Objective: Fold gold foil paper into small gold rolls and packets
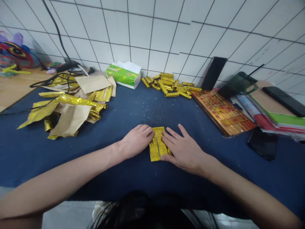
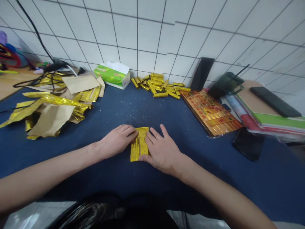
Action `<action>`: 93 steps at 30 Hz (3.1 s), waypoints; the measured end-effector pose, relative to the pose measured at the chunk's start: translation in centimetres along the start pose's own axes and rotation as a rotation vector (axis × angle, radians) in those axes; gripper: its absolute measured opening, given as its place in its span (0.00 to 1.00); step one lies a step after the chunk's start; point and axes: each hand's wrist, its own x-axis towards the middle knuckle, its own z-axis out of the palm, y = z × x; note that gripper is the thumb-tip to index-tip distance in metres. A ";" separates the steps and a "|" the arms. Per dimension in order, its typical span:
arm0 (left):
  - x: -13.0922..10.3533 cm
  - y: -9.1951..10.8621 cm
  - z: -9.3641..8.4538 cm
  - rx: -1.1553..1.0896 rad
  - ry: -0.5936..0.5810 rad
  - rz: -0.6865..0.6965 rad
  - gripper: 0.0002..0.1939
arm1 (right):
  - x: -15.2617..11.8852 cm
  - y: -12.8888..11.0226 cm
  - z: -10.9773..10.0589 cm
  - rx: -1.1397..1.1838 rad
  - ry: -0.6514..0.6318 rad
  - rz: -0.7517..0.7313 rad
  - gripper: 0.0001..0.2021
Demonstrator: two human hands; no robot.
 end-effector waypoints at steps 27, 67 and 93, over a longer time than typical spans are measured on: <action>-0.6 0.7 0.3 -0.097 -0.056 -0.071 0.36 | 0.2 2.4 2.3 0.094 0.003 0.005 0.34; -1.3 -0.2 -0.1 -0.301 -0.021 -0.123 0.38 | 1.0 2.9 1.3 0.291 0.008 0.071 0.32; -1.7 -0.4 1.0 -0.186 -0.054 -0.130 0.28 | 1.0 2.8 2.6 0.039 0.122 0.009 0.21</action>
